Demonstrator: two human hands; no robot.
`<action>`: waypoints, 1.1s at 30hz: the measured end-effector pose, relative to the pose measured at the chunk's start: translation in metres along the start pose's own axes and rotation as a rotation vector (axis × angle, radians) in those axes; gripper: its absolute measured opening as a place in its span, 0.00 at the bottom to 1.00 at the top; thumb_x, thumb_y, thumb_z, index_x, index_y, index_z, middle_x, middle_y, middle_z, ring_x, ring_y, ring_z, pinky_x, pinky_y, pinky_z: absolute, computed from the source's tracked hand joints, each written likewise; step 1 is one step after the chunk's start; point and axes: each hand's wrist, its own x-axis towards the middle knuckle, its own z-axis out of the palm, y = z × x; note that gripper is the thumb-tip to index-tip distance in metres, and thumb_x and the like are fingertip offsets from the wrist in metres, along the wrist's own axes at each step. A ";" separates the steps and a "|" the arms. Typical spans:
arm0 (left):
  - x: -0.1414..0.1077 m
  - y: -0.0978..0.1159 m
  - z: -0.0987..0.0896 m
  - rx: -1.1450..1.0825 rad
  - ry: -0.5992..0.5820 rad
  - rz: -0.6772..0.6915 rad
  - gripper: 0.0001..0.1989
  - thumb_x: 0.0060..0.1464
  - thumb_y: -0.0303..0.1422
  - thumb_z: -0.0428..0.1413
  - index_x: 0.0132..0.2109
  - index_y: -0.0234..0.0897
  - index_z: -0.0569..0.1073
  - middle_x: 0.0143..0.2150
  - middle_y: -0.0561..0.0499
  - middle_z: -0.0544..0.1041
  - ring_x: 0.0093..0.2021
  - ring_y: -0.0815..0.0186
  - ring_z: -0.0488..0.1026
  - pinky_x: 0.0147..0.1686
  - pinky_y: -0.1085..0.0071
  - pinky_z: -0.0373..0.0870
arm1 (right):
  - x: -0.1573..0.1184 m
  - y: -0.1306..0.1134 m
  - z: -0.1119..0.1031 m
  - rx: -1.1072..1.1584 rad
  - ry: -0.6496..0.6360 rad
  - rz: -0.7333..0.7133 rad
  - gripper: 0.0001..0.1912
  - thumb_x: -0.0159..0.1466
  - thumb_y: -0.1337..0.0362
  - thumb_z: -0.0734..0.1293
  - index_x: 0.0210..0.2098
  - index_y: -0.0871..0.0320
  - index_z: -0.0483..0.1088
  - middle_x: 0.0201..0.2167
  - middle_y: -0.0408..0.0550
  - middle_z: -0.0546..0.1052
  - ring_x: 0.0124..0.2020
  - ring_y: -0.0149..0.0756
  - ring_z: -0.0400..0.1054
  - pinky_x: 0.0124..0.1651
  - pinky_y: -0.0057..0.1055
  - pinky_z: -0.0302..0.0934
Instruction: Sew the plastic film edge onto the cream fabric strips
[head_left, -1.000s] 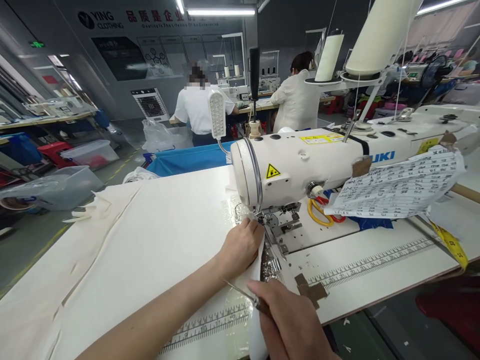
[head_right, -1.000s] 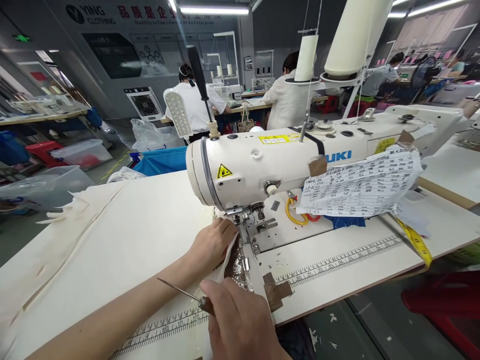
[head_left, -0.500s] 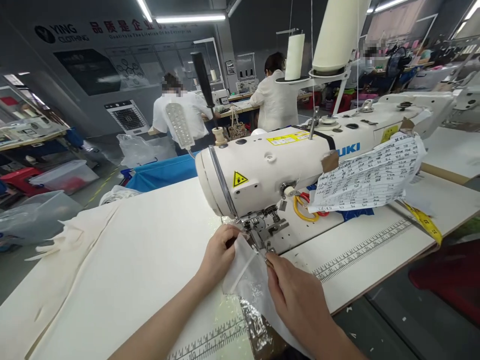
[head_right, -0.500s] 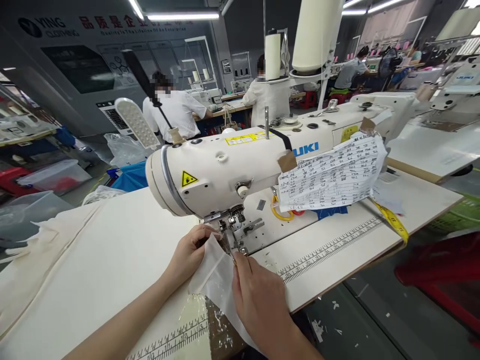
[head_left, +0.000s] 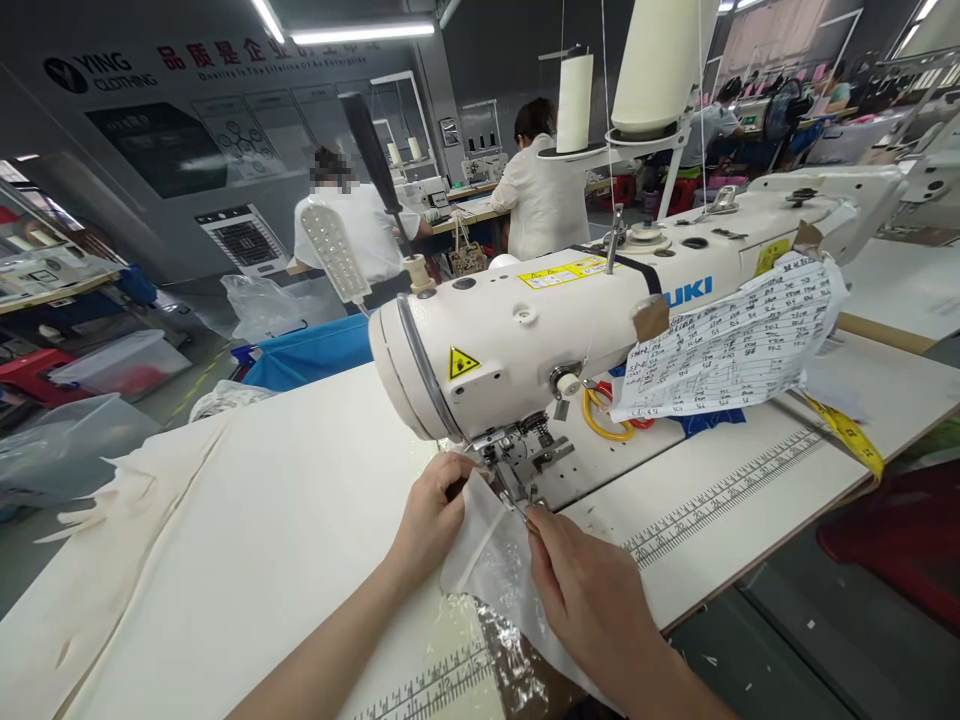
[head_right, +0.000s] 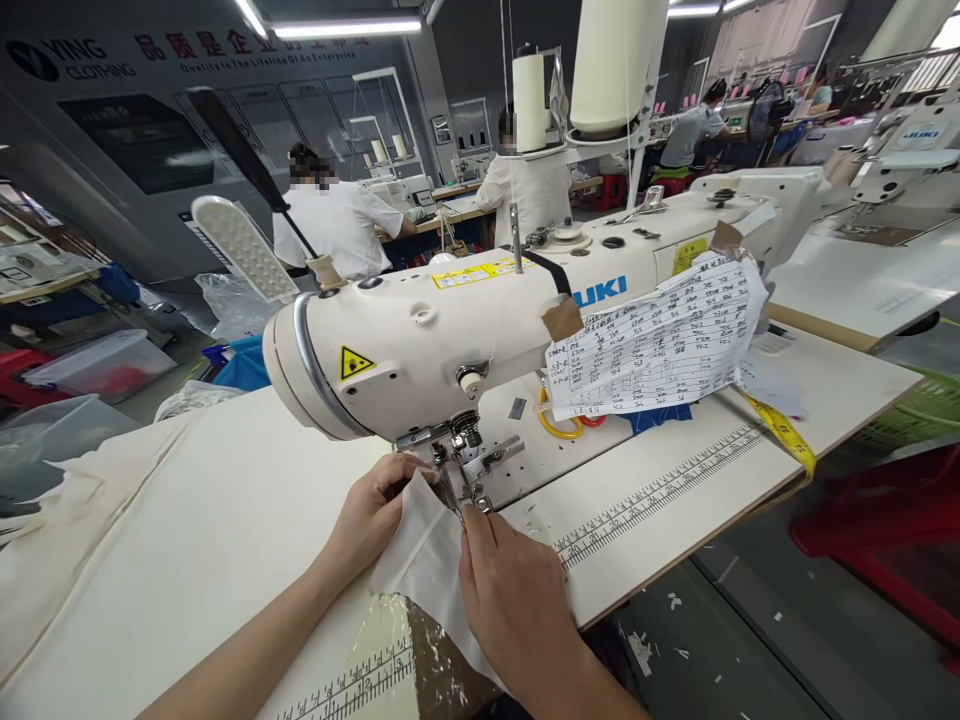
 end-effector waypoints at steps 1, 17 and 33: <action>0.000 0.000 0.000 -0.003 -0.002 -0.008 0.10 0.59 0.34 0.51 0.34 0.39 0.76 0.39 0.49 0.77 0.42 0.62 0.73 0.42 0.66 0.69 | 0.000 0.000 0.001 0.001 0.004 0.001 0.17 0.70 0.69 0.53 0.51 0.62 0.69 0.35 0.50 0.81 0.28 0.36 0.76 0.26 0.29 0.60; -0.001 -0.002 0.000 -0.002 0.000 -0.009 0.09 0.58 0.33 0.51 0.34 0.39 0.75 0.40 0.48 0.77 0.42 0.61 0.72 0.43 0.65 0.68 | 0.002 -0.001 0.003 0.007 -0.017 0.006 0.14 0.68 0.71 0.58 0.50 0.60 0.69 0.35 0.48 0.80 0.29 0.39 0.76 0.26 0.32 0.61; 0.003 0.001 0.006 0.282 0.058 0.234 0.05 0.58 0.32 0.49 0.33 0.38 0.67 0.33 0.49 0.72 0.33 0.63 0.67 0.31 0.67 0.65 | 0.001 -0.003 0.006 -0.072 -0.015 0.010 0.14 0.68 0.72 0.60 0.51 0.61 0.69 0.32 0.46 0.79 0.25 0.33 0.74 0.24 0.29 0.56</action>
